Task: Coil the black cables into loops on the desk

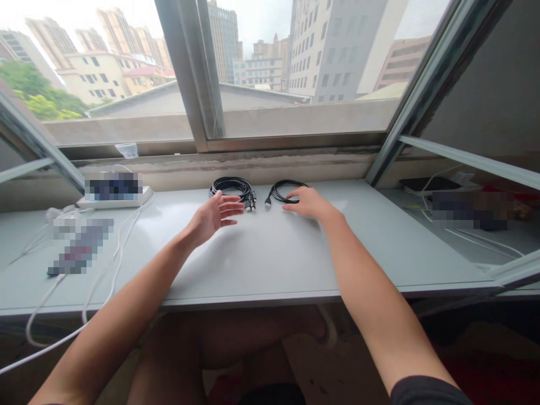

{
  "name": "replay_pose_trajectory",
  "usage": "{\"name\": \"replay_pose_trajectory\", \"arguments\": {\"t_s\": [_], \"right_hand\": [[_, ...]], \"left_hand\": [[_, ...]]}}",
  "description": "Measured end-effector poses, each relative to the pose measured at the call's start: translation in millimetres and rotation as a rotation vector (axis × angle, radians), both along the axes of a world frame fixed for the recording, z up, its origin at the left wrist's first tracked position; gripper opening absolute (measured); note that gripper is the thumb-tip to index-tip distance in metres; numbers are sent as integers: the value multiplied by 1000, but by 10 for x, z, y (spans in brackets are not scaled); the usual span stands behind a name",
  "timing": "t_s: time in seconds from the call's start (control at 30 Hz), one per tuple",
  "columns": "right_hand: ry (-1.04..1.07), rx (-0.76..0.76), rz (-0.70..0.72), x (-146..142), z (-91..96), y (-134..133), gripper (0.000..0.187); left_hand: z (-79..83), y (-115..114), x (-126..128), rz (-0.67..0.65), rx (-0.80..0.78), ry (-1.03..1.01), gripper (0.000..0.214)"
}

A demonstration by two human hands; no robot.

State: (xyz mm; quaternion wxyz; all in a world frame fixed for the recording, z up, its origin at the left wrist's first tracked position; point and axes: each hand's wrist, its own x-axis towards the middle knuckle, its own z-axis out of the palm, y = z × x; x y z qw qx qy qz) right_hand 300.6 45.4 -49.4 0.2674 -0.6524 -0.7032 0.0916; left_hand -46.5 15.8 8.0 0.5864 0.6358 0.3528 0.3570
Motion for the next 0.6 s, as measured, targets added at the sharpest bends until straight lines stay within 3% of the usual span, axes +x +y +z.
{"name": "replay_pose_trajectory", "arguments": {"t_s": [0.07, 0.17, 0.33, 0.43, 0.5, 0.6], "right_hand": [[-22, 20, 40, -14, -46, 36, 34], [-47, 77, 81, -20, -108, 108, 32], [-71, 164, 73, -43, -156, 187, 31], [-46, 267, -5, -83, -166, 211, 33], [-19, 309, -26, -115, -163, 217, 33], [6, 336, -34, -163, -151, 204, 32]], "left_hand": [[99, -24, -32, -7, -85, -139, 75], [199, -50, -90, 21, -108, -238, 77], [212, 136, -172, 201, -48, -187, 73], [227, 443, -182, 424, 40, -13, 53], [261, 684, -166, 577, 218, 229, 43], [317, 995, -118, 621, 368, 709, 34]]}}
